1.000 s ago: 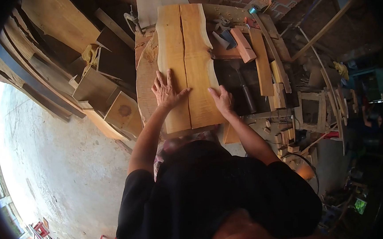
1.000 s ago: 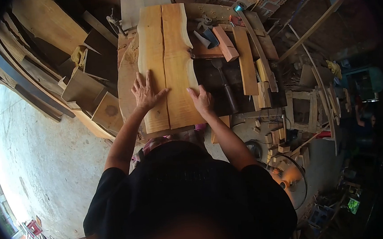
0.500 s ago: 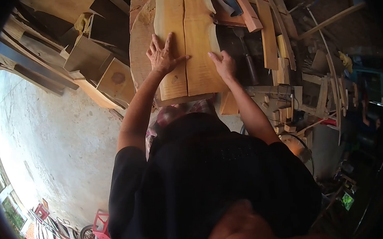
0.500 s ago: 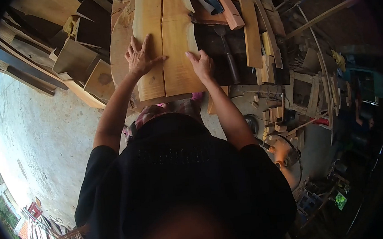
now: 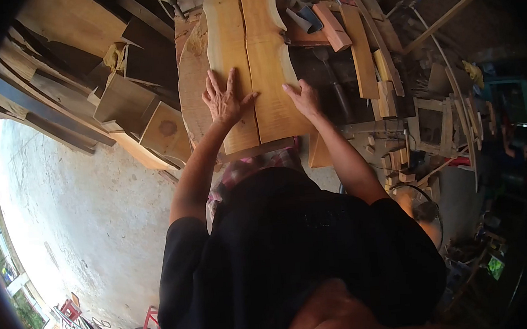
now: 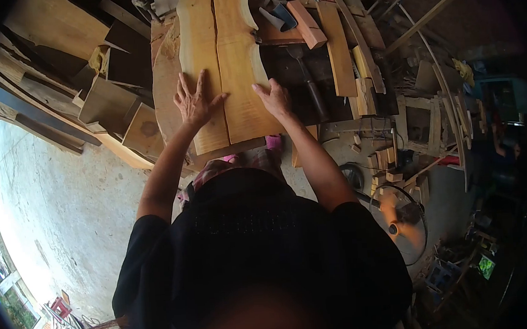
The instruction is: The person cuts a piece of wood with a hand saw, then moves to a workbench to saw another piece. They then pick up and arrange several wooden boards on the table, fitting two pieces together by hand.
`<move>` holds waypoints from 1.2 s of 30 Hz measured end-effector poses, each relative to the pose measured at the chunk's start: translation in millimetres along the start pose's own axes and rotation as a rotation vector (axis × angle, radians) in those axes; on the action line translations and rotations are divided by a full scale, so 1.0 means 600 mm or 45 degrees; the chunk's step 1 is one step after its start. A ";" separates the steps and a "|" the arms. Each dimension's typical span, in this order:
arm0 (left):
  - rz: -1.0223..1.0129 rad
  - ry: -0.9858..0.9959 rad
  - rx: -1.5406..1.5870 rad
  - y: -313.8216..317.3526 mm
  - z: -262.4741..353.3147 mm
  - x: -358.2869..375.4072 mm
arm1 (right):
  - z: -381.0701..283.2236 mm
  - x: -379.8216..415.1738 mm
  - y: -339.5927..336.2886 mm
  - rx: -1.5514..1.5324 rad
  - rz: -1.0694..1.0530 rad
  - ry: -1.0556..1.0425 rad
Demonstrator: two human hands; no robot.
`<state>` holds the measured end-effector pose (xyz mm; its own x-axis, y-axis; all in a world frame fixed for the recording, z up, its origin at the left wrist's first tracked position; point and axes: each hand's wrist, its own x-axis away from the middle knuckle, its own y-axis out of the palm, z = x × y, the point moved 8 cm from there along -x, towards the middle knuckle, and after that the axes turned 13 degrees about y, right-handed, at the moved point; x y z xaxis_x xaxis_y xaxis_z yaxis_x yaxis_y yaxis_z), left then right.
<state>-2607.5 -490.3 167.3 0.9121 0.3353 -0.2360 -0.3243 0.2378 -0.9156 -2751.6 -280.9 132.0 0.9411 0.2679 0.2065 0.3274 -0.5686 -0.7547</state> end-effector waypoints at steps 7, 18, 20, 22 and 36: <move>-0.122 0.236 -0.058 0.003 0.061 0.063 | 0.057 0.037 -0.049 -0.159 0.072 -0.111; -0.322 0.546 0.074 -0.027 0.106 0.141 | 0.075 0.106 -0.079 -0.128 0.119 -0.152; -0.341 0.552 0.100 -0.032 0.109 0.144 | 0.076 0.110 -0.077 -0.067 0.110 -0.167; -0.341 0.528 0.181 -0.046 0.112 0.139 | 0.083 0.108 -0.071 -0.016 0.061 -0.144; -1.063 1.842 1.778 -0.629 0.235 0.246 | 0.078 0.078 -0.056 0.273 -0.166 -0.185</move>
